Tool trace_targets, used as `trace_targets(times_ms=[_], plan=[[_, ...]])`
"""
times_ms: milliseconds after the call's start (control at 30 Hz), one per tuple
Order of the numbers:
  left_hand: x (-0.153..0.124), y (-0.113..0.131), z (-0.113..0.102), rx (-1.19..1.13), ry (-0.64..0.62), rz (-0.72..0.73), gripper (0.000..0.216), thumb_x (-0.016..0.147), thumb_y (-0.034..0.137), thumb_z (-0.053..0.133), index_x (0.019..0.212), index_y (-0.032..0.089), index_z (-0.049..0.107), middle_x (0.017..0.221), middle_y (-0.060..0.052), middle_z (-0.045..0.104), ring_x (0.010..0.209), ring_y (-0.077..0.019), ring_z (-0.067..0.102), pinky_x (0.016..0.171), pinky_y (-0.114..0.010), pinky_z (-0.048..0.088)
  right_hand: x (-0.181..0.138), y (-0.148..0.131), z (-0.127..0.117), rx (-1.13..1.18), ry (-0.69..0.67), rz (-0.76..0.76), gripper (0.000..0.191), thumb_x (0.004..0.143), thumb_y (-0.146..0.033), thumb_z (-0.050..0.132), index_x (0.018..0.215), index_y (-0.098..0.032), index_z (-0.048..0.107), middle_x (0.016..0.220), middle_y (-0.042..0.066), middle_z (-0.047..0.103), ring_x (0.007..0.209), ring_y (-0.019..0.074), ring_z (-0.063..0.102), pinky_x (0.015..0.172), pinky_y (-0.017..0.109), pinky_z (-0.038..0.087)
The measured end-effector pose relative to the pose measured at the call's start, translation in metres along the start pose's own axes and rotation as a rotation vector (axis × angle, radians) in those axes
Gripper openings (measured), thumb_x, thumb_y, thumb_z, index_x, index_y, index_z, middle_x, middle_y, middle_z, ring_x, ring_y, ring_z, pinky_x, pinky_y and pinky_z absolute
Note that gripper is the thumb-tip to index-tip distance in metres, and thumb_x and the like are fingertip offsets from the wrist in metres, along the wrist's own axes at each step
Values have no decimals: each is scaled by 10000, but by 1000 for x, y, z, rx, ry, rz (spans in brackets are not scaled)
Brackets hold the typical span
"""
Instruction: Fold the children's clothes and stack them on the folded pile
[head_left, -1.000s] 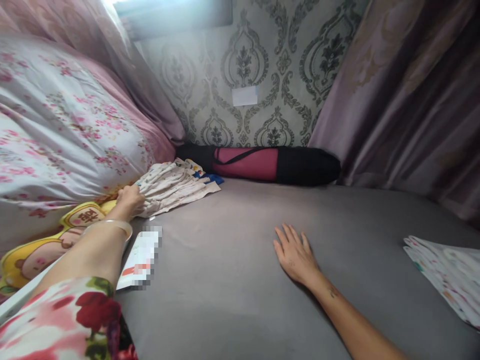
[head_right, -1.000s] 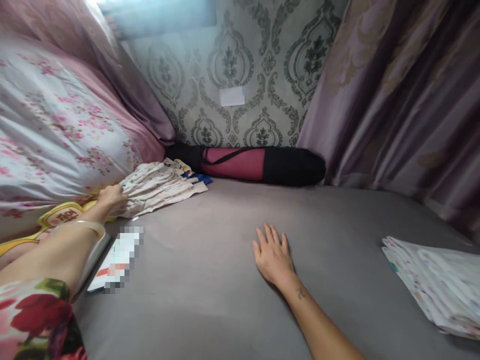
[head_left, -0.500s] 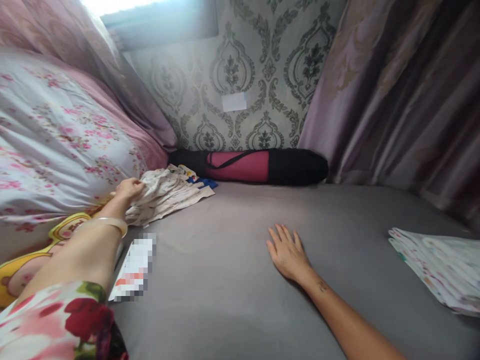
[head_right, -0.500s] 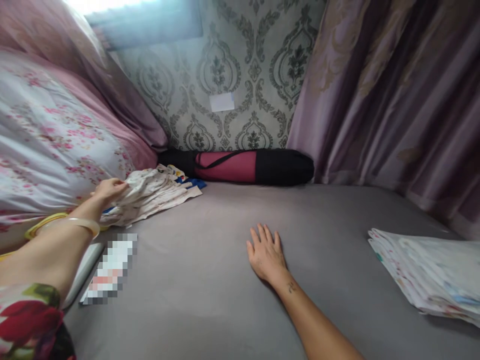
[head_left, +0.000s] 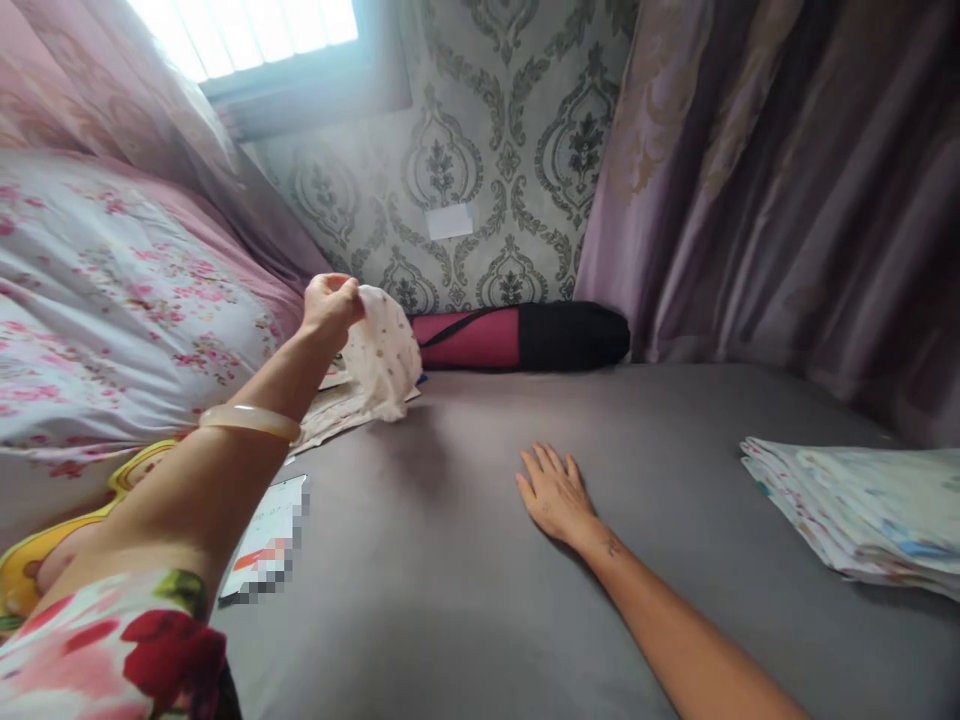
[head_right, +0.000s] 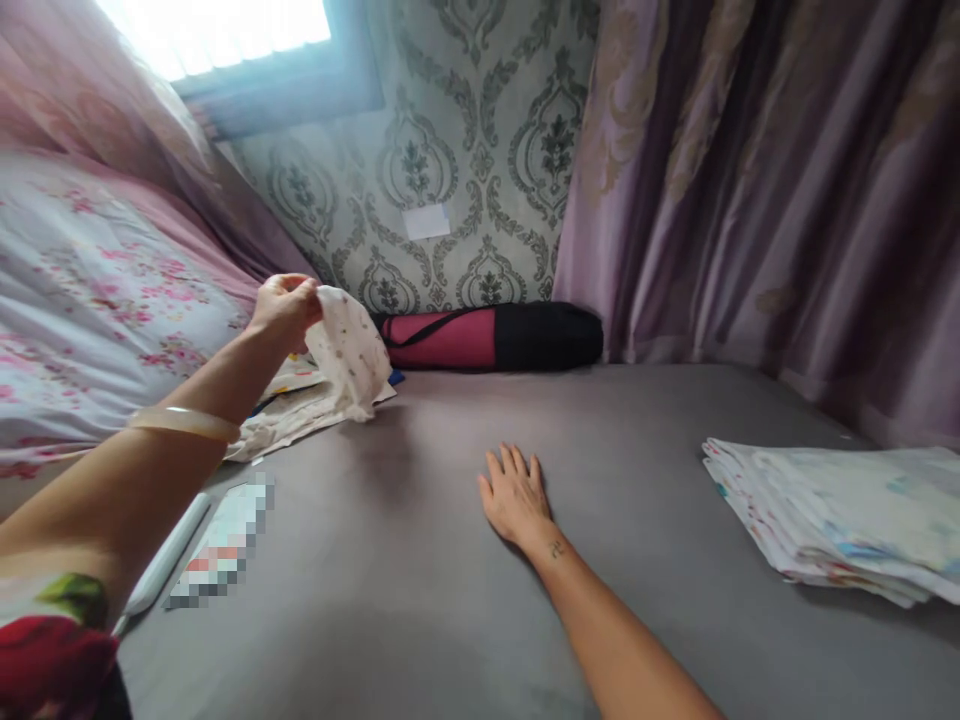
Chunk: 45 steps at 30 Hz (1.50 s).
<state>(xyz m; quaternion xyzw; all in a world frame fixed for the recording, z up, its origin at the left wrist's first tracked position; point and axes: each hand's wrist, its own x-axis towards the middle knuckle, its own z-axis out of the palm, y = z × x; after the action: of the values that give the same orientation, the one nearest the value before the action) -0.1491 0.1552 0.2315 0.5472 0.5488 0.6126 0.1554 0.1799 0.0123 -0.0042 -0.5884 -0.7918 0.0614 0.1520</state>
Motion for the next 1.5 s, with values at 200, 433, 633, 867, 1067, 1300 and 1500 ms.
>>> trace_targets(times_ms=[200, 433, 633, 867, 1067, 1300, 1500], plan=[[-63, 66, 55, -436, -114, -20, 194, 808, 197, 633, 966, 151, 530, 725, 17, 579, 623, -98, 607, 673, -292, 537, 3, -6, -22, 407, 289, 7, 458, 943, -355, 355, 1303, -120, 514, 1307, 155, 568, 1235, 222, 504, 1057, 365, 367], [-144, 109, 86, -588, -285, 81, 329, 721, 160, 673, 1022, 188, 542, 845, 4, 623, 825, -164, 671, 755, -368, 588, -2, -31, -76, 582, 766, -17, 495, 845, -414, 544, 1258, -154, 466, 1208, 154, 536, 1164, 248, 493, 1016, 404, 405], [-188, 123, 88, -556, -373, 151, 338, 740, 200, 669, 1061, 223, 567, 952, -19, 666, 937, -200, 671, 804, -381, 582, -5, -26, -100, 761, 806, 19, 337, 824, -370, 574, 1116, -207, 531, 998, 70, 599, 900, 193, 583, 841, 346, 484], [-191, 95, 70, -416, -294, 76, 351, 690, 332, 751, 992, 192, 638, 877, -33, 702, 798, -181, 667, 723, -300, 527, -17, -3, -154, 1171, 558, 28, 398, 737, -519, 689, 931, -190, 577, 778, 12, 648, 674, 142, 589, 603, 252, 464], [-211, 63, 58, -166, -494, -35, 334, 753, 513, 669, 680, 189, 636, 629, -5, 617, 594, -134, 553, 586, -260, 428, -45, 3, -188, 1010, 308, -19, 353, 734, -532, 683, 779, -185, 633, 674, 0, 622, 581, 117, 528, 504, 224, 386], [-223, 10, 78, -67, -780, -149, 433, 811, 557, 562, 588, 186, 535, 539, 24, 487, 513, -103, 422, 503, -236, 304, -38, 24, -180, 757, 92, 39, 313, 751, -469, 651, 763, -160, 703, 686, 12, 652, 593, 114, 533, 515, 215, 385], [-221, -7, 95, -25, -877, -161, 470, 789, 636, 527, 727, 188, 656, 694, -10, 585, 566, -120, 484, 503, -233, 346, -37, 38, -182, 737, 11, 43, 335, 744, -486, 657, 756, -159, 730, 682, 4, 656, 601, 117, 542, 531, 213, 383]])
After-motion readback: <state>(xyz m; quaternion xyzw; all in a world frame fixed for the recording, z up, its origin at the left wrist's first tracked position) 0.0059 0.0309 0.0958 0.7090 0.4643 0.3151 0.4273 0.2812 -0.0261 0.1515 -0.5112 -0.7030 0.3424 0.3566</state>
